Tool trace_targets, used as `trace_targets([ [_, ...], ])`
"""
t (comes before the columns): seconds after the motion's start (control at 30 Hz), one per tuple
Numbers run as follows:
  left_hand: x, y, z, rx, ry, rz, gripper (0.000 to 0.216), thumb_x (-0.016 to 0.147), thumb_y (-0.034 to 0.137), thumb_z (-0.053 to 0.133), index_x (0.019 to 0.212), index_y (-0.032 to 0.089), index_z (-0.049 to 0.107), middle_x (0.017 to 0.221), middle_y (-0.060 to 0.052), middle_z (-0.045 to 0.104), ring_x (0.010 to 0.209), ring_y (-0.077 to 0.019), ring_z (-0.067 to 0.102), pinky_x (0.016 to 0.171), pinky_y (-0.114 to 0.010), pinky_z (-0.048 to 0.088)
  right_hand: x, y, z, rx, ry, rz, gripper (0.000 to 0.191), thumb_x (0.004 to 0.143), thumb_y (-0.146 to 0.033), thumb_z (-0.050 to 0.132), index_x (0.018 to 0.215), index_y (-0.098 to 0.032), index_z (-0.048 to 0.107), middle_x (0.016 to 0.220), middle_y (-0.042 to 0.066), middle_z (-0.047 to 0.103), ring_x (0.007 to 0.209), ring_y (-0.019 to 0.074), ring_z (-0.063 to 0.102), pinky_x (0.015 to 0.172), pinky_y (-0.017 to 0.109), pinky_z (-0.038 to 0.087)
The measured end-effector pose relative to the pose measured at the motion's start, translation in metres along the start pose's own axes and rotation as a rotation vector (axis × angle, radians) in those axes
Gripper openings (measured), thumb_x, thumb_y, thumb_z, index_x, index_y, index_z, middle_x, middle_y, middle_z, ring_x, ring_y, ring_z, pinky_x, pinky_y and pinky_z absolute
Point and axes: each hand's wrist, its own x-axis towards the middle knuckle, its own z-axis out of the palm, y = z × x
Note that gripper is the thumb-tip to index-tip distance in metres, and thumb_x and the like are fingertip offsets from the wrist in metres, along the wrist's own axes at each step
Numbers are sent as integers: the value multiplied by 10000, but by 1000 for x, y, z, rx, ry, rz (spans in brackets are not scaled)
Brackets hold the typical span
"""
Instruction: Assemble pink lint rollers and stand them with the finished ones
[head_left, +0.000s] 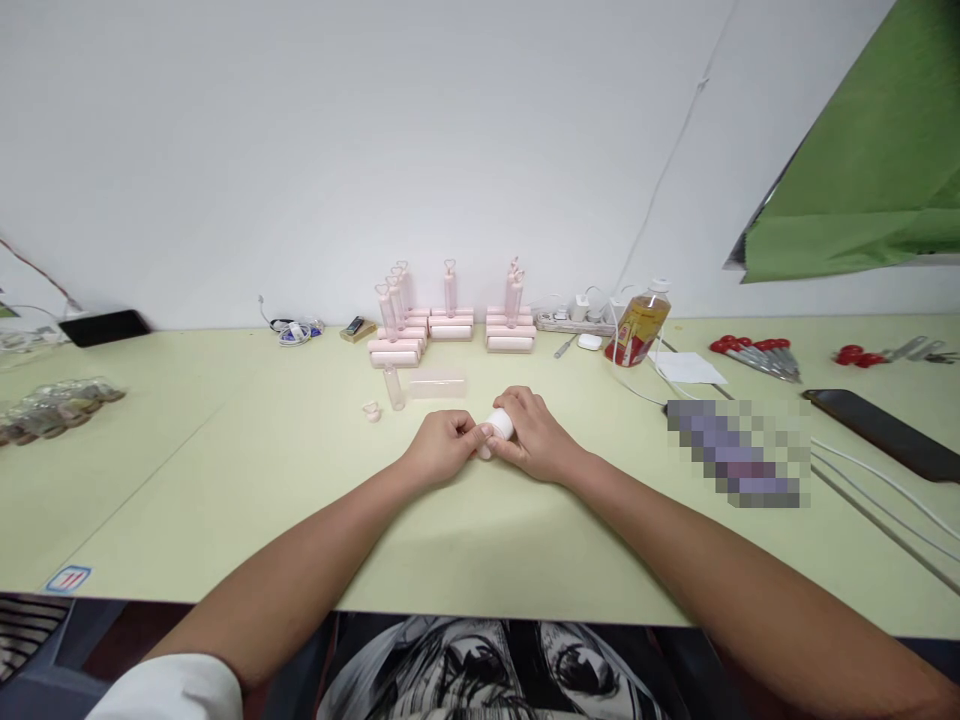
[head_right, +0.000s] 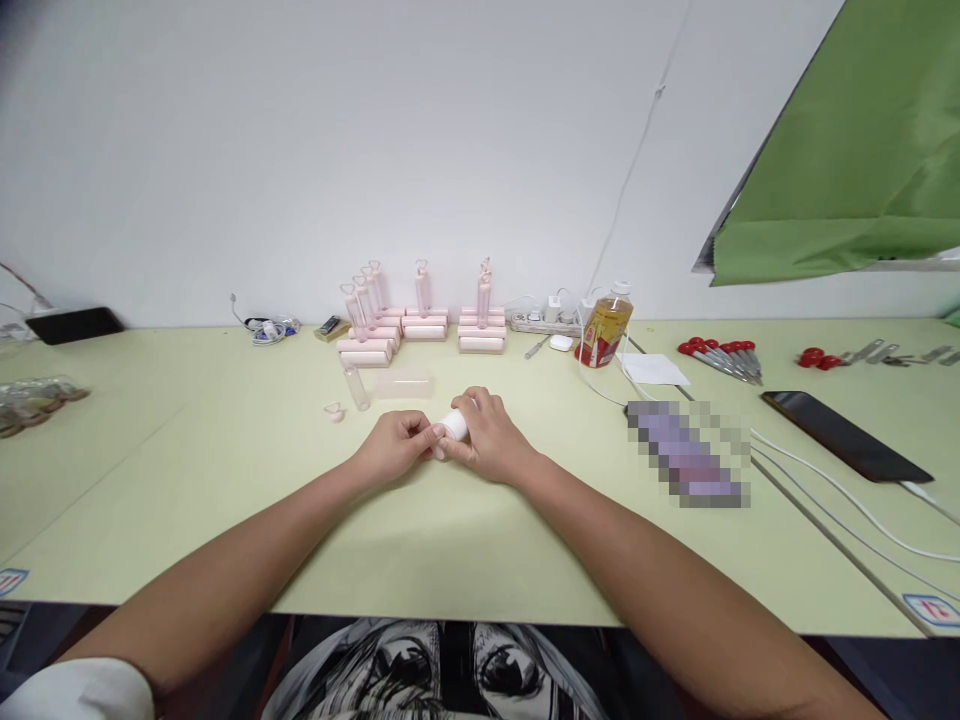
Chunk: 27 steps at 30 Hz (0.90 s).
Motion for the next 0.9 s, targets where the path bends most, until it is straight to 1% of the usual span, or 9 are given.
trace_targets([
  [0.13, 1, -3, 2, -31, 0, -18, 436, 814, 565, 529, 670, 159, 594, 611, -16, 629, 524, -116, 494, 506, -241, 363, 0, 1, 2, -22, 6, 9, 482, 861, -553, 509, 1180, -193, 490, 1143, 145, 481, 1002, 299, 467, 863, 452, 417],
  [0.3, 2, -5, 3, -104, -1, -111, 435, 786, 592, 572, 708, 164, 603, 570, -6, 609, 487, -119, 530, 484, -243, 403, 0, 0, 2, -43, -3, 42, 520, 847, -597, 523, 1178, -198, 493, 1174, 153, 465, 987, 303, 460, 855, 463, 423],
  [0.4, 1, -4, 3, -112, 0, -139, 433, 785, 592, 578, 733, 164, 628, 556, 4, 593, 455, -114, 515, 465, -245, 396, -1, 1, 3, -41, -5, 54, 539, 840, -618, 526, 1169, -191, 497, 1184, 155, 456, 999, 305, 454, 857, 463, 427],
  [0.5, 2, -4, 2, -54, 17, -113, 427, 792, 578, 572, 744, 163, 659, 548, 12, 576, 453, -104, 469, 456, -239, 347, -1, 1, 3, -42, 0, 61, 550, 832, -627, 533, 1170, -194, 496, 1182, 156, 454, 1018, 312, 453, 853, 464, 432],
  [0.6, 2, -4, 2, 14, 51, -64, 407, 795, 549, 574, 729, 164, 687, 573, 8, 585, 508, -109, 455, 482, -241, 319, 0, 1, 3, -40, 3, 68, 554, 828, -632, 537, 1169, -198, 496, 1181, 155, 452, 1027, 316, 448, 856, 470, 433],
  [0.73, 2, -3, 2, 41, 75, -59, 408, 801, 546, 565, 743, 170, 710, 606, -1, 612, 559, -126, 481, 522, -254, 333, 0, 0, 3, -40, -3, 83, 567, 818, -641, 545, 1163, -194, 501, 1187, 156, 447, 1022, 316, 448, 858, 470, 435],
  [0.9, 1, -1, 2, 41, 91, -79, 396, 782, 538, 592, 791, 163, 720, 633, -13, 635, 575, -135, 503, 542, -260, 354, -1, 0, 3, -57, 7, 99, 569, 810, -637, 560, 1178, -207, 504, 1197, 156, 446, 1024, 319, 448, 857, 474, 435],
])
